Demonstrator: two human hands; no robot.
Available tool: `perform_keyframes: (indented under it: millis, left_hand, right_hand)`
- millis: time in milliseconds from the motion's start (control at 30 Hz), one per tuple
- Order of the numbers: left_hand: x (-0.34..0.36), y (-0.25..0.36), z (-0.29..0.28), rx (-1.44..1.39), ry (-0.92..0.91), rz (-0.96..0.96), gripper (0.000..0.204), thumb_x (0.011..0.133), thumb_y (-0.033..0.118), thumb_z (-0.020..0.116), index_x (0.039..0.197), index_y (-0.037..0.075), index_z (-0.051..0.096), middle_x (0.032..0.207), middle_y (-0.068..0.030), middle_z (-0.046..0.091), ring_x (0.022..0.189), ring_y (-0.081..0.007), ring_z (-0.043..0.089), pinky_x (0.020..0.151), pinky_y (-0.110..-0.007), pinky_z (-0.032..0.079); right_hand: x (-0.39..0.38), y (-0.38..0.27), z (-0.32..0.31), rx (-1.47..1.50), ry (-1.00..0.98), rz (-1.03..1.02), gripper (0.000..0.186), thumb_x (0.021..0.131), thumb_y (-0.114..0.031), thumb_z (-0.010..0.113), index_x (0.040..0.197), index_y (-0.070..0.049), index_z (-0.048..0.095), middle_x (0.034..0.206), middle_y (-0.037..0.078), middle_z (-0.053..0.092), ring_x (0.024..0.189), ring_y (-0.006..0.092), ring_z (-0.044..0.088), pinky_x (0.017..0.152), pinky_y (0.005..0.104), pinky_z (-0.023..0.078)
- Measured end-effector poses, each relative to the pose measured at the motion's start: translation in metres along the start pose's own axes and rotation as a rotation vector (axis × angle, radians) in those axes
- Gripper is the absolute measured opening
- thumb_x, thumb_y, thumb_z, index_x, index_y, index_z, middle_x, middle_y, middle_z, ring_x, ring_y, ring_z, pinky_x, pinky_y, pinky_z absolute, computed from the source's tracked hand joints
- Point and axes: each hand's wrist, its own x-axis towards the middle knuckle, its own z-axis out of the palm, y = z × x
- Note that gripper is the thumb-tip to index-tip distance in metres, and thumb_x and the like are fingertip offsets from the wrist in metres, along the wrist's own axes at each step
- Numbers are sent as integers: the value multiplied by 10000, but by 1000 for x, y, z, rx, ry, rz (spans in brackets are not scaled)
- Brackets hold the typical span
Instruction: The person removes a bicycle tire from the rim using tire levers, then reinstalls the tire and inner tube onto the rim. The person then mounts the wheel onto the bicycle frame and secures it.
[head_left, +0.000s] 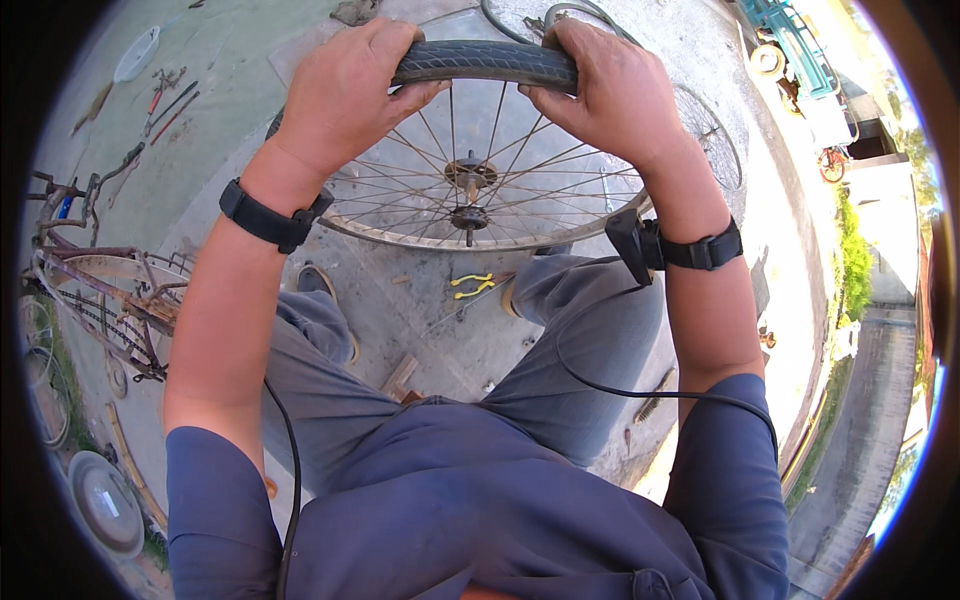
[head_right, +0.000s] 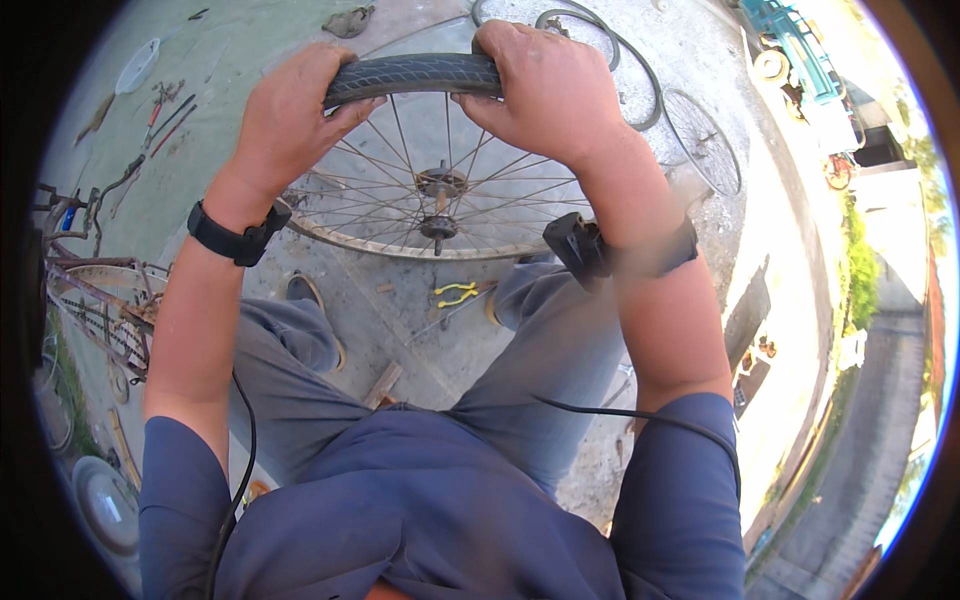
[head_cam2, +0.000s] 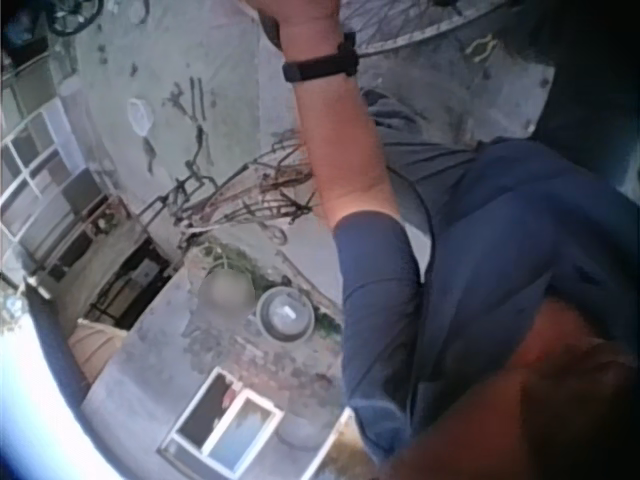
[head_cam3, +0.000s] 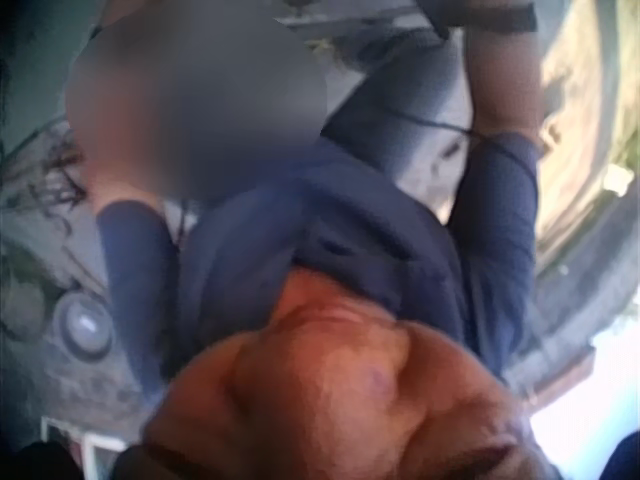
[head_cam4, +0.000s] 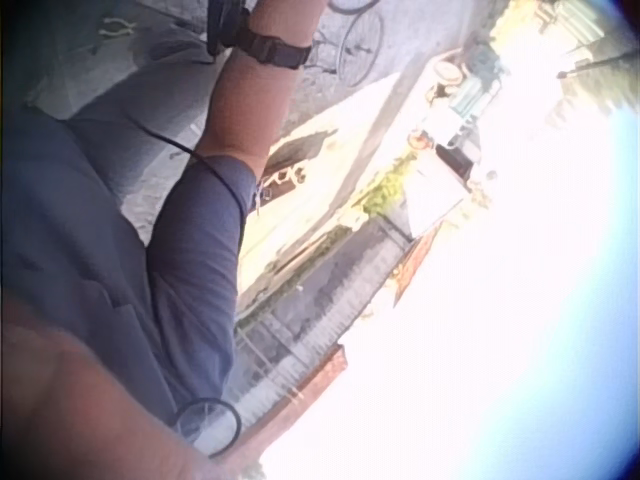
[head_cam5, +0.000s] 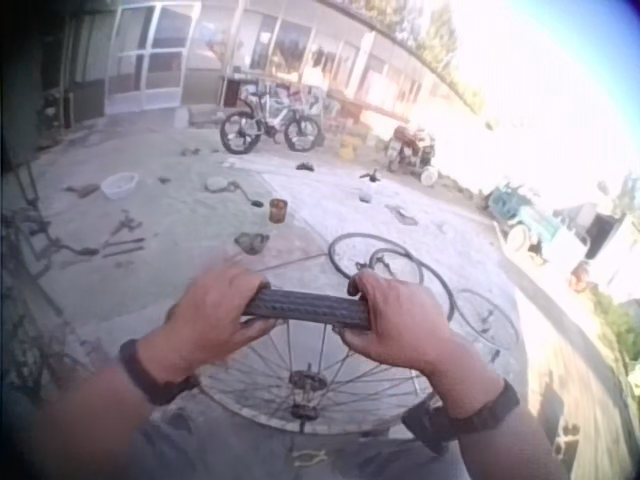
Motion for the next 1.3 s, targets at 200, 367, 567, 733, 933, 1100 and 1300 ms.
perform_keyframes:
  millis: [200,367,567,733,933,1100,1300]
  left_hand:
    - [-19,13,9,146,317,-225,438,876,262,819,1180,9,631,1047,-121,692,988,-343,658,860,-432,521]
    - [-38,79,14,-822,281,-1098,349,1001,282,701,1219,19,629,1128,-114,705,1024,-258,679,909,-394,554]
    - [-8,105,-11,-1685,421,-1326,278,1111,197,461,1228,7,626,1183,-143,704,1091,-251,687,959,-401,571]
    - [47,102,-24,-1720,178,-1194,259,1077,178,489,1193,11,650,1150,-140,712,1098,-267,684,1018,-441,545]
    - [90,126,-11,-1562,-24,-956,225,989,212,668,1016,-10,689,907,-87,717,791,-202,713,772,-382,610]
    - [47,120,11,-1227,-284,-1051,260,895,140,781,1031,-64,693,866,-108,668,716,-174,616,605,-365,494]
    - [-20,123,31,-1012,-544,-912,413,829,137,764,1150,-111,687,1002,-216,737,858,-257,686,786,-398,544]
  right_hand:
    - [2,44,-14,483,-514,363,790,853,-639,748,1333,-19,655,1084,191,736,1049,317,702,917,388,538]
    - [-4,35,-22,959,-564,599,694,960,-577,682,1276,40,659,1033,110,707,945,178,653,818,304,528]
    - [-5,-34,-41,1011,-565,565,610,975,-536,698,1146,50,701,849,30,638,734,89,552,603,253,442]
    - [-30,-51,-71,1111,-227,861,567,971,-491,720,1075,66,701,750,11,596,633,77,498,547,251,388]
    - [-67,-89,-50,1406,219,1071,441,1032,-392,666,1096,44,649,785,8,593,672,78,531,576,240,412]
    - [-103,-140,23,1644,168,996,580,1032,-299,685,1397,83,445,1213,116,623,1033,157,608,872,318,510]
    - [-146,-173,74,1722,-110,1068,472,1025,-275,698,1347,6,498,1232,82,646,1088,171,623,881,350,536]
